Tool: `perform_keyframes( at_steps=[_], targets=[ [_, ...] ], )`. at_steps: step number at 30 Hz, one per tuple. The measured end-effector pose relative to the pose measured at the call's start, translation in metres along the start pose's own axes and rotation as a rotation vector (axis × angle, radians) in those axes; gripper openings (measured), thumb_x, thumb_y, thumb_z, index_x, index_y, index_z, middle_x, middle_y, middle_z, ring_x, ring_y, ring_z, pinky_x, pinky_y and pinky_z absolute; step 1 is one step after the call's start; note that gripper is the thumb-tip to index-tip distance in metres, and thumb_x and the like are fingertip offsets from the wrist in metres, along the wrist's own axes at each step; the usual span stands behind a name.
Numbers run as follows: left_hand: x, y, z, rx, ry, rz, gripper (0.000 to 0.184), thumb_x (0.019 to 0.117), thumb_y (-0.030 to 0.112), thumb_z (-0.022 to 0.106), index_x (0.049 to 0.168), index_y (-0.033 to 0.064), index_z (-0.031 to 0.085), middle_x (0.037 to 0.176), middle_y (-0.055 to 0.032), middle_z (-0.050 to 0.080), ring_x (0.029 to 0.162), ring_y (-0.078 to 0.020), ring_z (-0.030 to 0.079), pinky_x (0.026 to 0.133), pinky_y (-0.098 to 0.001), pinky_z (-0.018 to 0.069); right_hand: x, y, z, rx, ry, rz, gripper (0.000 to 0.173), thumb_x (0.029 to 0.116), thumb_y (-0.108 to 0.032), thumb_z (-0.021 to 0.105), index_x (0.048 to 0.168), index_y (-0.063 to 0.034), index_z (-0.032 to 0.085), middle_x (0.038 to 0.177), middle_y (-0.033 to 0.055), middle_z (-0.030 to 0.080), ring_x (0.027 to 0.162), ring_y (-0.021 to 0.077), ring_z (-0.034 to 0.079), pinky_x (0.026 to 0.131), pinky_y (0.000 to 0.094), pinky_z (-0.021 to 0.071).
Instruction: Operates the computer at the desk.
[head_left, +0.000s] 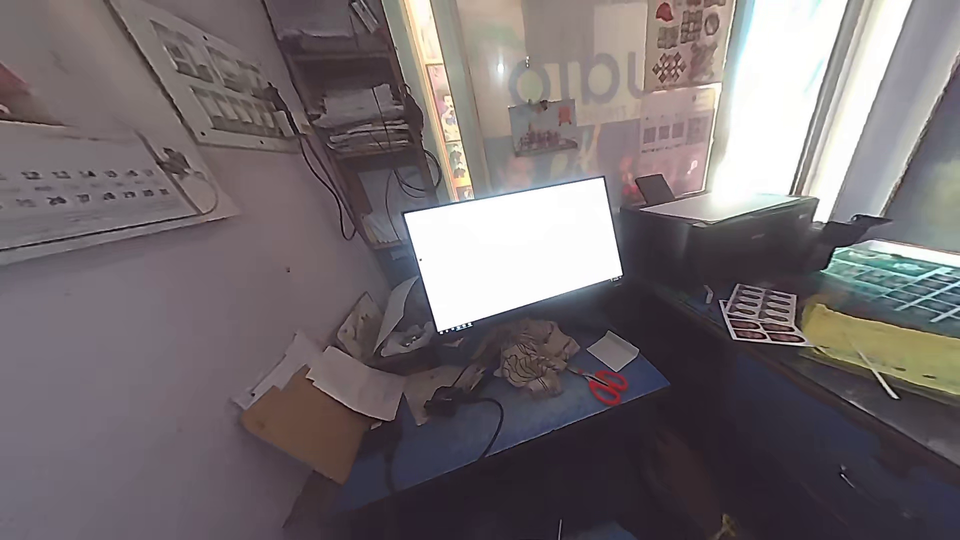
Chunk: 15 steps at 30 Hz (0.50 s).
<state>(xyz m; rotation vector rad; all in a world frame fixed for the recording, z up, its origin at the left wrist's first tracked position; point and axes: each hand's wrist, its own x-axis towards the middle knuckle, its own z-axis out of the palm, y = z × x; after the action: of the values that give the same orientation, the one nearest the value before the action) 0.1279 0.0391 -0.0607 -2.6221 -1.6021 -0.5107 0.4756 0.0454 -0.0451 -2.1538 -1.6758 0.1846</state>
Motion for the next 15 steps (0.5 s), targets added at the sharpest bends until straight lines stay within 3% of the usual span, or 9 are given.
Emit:
perform_keyframes(
  at_steps=[3,6,11,15],
  targets=[
    [0.024,0.034,0.008,-0.158,-0.099,0.189,0.048,0.105,0.038,0.044,0.136,0.0089,0.066,0.154,-0.0169,0.051,0.146,-0.038,0.043,0.122,-0.0578,0.029,-0.001,0.002,0.001,0.011,-0.011,-0.005,0.06,0.0945,-0.035,0.064,0.147,-0.0084,0.055,0.152,0.0256,0.048,0.137,0.0415,0.051,0.112,0.0542,0.0438],
    [0.034,0.052,0.02,-0.222,-0.089,0.28,0.045,0.1035,0.038,0.048,0.139,0.0152,0.066,0.155,-0.0142,0.051,0.146,-0.0362,0.044,0.121,-0.0574,0.0308,-0.004,0.004,0.003,-0.018,-0.019,-0.012,0.06,0.0947,-0.037,0.064,0.147,-0.0097,0.055,0.151,0.0244,0.05,0.138,0.0403,0.051,0.112,0.053,0.0447],
    [0.03,0.053,0.019,-0.3,-0.155,0.225,0.046,0.1057,0.042,0.047,0.14,0.0186,0.065,0.158,-0.0145,0.047,0.149,-0.0372,0.039,0.123,-0.06,0.0251,-0.007,0.001,0.004,0.002,0.012,-0.045,0.054,0.0952,-0.036,0.062,0.141,-0.0077,0.06,0.149,0.0249,0.052,0.138,0.0411,0.05,0.114,0.0542,0.0422],
    [0.031,0.057,0.005,-0.295,-0.181,0.204,0.045,0.1059,0.041,0.049,0.141,0.0177,0.064,0.158,-0.0146,0.047,0.15,-0.0356,0.039,0.124,-0.0594,0.0242,-0.006,-0.002,0.0,-0.013,0.008,-0.037,0.057,0.0955,-0.035,0.062,0.145,-0.0071,0.057,0.151,0.025,0.049,0.141,0.0401,0.048,0.116,0.0522,0.0406]
  ],
)
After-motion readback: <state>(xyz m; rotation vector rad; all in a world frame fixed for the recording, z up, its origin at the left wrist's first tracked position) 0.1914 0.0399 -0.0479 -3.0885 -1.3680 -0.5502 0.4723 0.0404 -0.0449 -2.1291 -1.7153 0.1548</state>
